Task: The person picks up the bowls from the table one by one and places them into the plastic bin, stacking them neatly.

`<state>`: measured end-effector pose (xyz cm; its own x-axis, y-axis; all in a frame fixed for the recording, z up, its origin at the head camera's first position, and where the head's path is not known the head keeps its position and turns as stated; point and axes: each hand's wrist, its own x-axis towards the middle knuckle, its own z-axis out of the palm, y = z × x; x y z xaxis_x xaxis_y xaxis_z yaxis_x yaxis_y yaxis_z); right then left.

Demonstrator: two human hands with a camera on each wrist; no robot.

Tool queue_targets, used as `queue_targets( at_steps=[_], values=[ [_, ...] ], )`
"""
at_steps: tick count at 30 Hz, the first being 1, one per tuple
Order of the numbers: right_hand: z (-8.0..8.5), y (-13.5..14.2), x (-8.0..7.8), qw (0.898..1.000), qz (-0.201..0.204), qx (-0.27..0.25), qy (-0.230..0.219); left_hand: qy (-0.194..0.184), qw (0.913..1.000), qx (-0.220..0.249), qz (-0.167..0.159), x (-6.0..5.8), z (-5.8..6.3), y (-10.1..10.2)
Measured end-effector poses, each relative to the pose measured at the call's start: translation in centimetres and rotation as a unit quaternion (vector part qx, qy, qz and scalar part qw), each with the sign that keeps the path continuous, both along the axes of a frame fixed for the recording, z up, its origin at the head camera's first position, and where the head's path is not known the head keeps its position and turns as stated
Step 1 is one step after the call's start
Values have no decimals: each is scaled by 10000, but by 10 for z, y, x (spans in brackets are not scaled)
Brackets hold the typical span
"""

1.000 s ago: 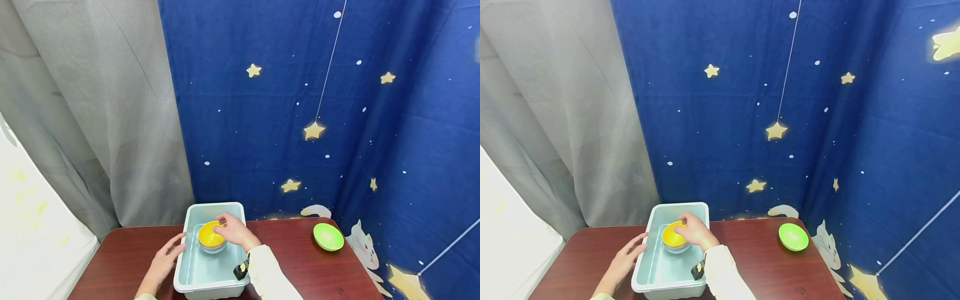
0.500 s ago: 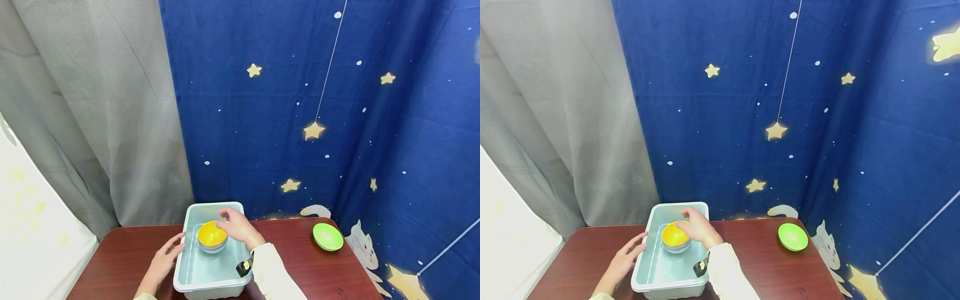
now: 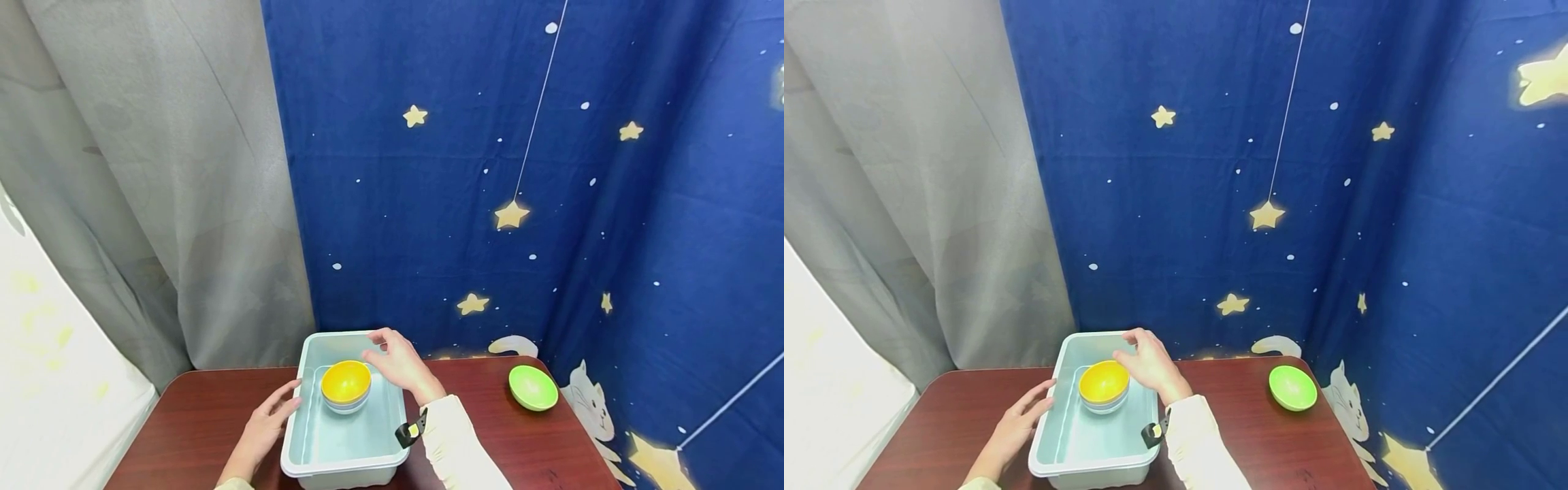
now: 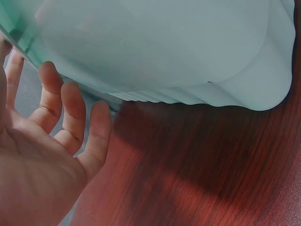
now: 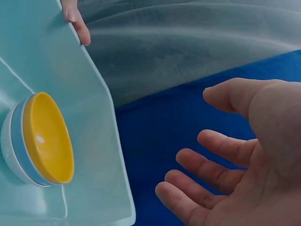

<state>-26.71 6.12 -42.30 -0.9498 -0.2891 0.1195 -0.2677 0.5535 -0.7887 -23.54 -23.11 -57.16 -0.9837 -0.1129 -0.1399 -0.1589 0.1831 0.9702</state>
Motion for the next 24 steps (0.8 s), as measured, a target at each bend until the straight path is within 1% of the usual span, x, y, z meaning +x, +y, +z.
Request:
queue_targets(
  at_steps=[4, 7, 12, 17, 20, 24],
  values=[
    [6, 5, 2, 10000, -25, 25, 2, 19, 10000, -27, 3, 0, 1, -1],
    [10, 10, 2, 9998, -36, 98, 143, 13, 10000, -62, 7, -2, 1, -2],
    [12, 18, -1, 9994, -239, 146, 222, 25, 9999, -95, -26, -3, 2, -2],
    [10, 25, -2, 9980, -359, 373, 362, 67, 10000, -59, -17, -1, 3, 0],
    [7, 31, -4, 9955, -550, 573, 514, 46, 10000, -67, -24, -1, 2, 0],
    [4, 39, -5, 9928, -789, 712, 550, 49, 9999, -101, -50, 0, 0, 0]
  ],
)
